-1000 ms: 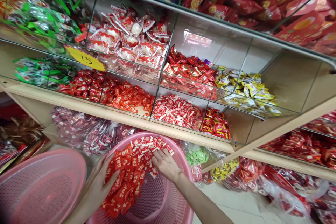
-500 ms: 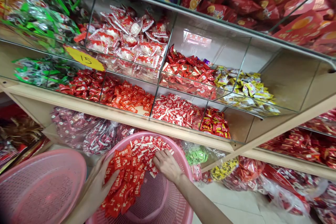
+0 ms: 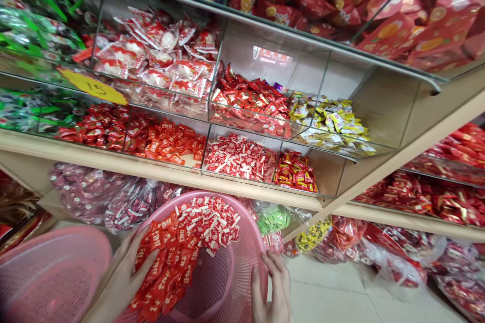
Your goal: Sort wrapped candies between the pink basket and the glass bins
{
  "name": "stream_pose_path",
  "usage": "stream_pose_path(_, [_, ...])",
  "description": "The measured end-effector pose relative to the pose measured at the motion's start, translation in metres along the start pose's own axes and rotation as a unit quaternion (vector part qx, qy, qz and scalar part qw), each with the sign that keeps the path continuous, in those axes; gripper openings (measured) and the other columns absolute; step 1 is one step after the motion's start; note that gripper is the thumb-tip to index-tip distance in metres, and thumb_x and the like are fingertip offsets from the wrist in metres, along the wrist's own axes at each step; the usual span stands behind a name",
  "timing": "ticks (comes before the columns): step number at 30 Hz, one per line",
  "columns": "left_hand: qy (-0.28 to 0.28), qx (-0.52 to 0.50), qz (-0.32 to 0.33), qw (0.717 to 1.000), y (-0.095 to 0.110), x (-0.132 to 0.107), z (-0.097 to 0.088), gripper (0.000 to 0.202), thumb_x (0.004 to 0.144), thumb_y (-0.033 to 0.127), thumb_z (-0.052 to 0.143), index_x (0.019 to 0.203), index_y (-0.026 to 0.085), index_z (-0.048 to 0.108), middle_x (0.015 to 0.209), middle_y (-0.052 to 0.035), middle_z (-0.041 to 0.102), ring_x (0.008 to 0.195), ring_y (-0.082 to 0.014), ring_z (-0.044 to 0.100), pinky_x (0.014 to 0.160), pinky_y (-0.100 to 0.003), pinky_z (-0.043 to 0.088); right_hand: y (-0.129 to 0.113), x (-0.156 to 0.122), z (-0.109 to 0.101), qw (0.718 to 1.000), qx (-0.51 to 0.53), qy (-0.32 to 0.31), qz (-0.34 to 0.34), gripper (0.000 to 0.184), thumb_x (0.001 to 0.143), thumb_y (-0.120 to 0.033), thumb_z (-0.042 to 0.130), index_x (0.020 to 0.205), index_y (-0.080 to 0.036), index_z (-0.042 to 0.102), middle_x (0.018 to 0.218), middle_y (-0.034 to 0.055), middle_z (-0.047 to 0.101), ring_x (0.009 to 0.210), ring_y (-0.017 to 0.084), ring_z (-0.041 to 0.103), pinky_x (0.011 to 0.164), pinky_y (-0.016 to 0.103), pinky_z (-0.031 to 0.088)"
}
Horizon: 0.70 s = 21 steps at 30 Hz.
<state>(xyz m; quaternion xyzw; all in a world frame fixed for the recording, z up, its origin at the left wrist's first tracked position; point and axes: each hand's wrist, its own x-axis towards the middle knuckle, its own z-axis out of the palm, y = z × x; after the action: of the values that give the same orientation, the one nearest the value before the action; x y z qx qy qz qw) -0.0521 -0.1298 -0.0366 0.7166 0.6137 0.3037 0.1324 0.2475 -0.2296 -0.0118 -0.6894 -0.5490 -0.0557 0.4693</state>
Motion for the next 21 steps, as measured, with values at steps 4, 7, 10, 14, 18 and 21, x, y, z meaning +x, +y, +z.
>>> stream_pose_path(4, [-0.006, 0.012, -0.005, 1.000, 0.000, 0.004, -0.002, 0.057, 0.082, 0.048, 0.039, 0.131, 0.021, 0.033, 0.133, -0.0111, 0.038, 0.124, -0.0285, 0.038, 0.100, -0.047, 0.036, 0.002, -0.051, 0.011, 0.995, 0.023, 0.037, 0.093, 0.058, 0.078, -0.036, 0.055, 0.131, -0.020, 0.036, 0.134, 0.0167, 0.036, 0.122, 0.035, 0.037, 0.084, 0.049, 0.046])
stream_pose_path(7, [-0.006, 0.012, 0.003, 1.000, 0.004, 0.005, -0.006, 0.057, 0.081, 0.048, 0.039, 0.131, 0.022, 0.034, 0.131, -0.0104, 0.039, 0.122, -0.0283, 0.040, 0.100, -0.047, 0.037, -0.006, -0.058, 0.020, 0.992, 0.032, 0.011, 0.121, 0.063, 0.081, -0.037, 0.051, 0.137, -0.021, 0.026, 0.141, 0.0143, 0.028, 0.129, 0.035, 0.027, 0.097, 0.055, 0.033])
stream_pose_path(10, [-0.003, 0.006, 0.001, 1.000, 0.009, 0.005, -0.008, 0.058, 0.081, 0.048, 0.040, 0.133, 0.026, 0.030, 0.130, -0.0093, 0.040, 0.118, -0.0279, 0.044, 0.098, -0.048, 0.039, -0.009, -0.051, 0.022, 0.988, 0.057, -0.008, 0.142, 0.061, 0.084, -0.036, 0.047, 0.138, -0.022, 0.024, 0.143, 0.0118, 0.025, 0.131, 0.031, 0.024, 0.101, 0.055, 0.029])
stream_pose_path(14, [-0.002, 0.009, -0.007, 1.000, 0.012, 0.000, -0.006, 0.062, 0.080, 0.050, 0.041, 0.135, 0.027, 0.027, 0.132, -0.0100, 0.037, 0.120, -0.0302, 0.041, 0.097, -0.050, 0.038, -0.003, -0.044, 0.020, 0.985, 0.067, -0.027, 0.156, 0.058, 0.084, -0.036, 0.046, 0.137, -0.022, 0.028, 0.144, 0.0109, 0.024, 0.131, 0.030, 0.025, 0.101, 0.053, 0.031])
stream_pose_path(18, [-0.021, 0.022, -0.014, 0.999, 0.011, -0.008, -0.006, 0.071, 0.079, 0.051, 0.042, 0.140, 0.026, 0.016, 0.140, -0.0124, 0.027, 0.126, -0.0344, 0.033, 0.097, -0.055, 0.036, 0.002, -0.041, 0.017, 0.985, 0.065, -0.065, 0.146, 0.054, 0.085, -0.036, 0.045, 0.136, -0.024, 0.032, 0.146, 0.0090, 0.021, 0.132, 0.029, 0.024, 0.101, 0.051, 0.031])
stream_pose_path(21, [-0.029, 0.006, -0.009, 1.000, 0.011, -0.015, -0.008, 0.076, 0.078, 0.049, 0.045, 0.142, 0.026, 0.009, 0.141, -0.0125, 0.026, 0.127, -0.0341, 0.032, 0.097, -0.055, 0.035, 0.003, -0.034, 0.014, 0.983, 0.076, -0.073, 0.151, 0.055, 0.085, -0.036, 0.045, 0.136, -0.023, 0.031, 0.146, 0.0084, 0.022, 0.132, 0.027, 0.022, 0.103, 0.050, 0.028])
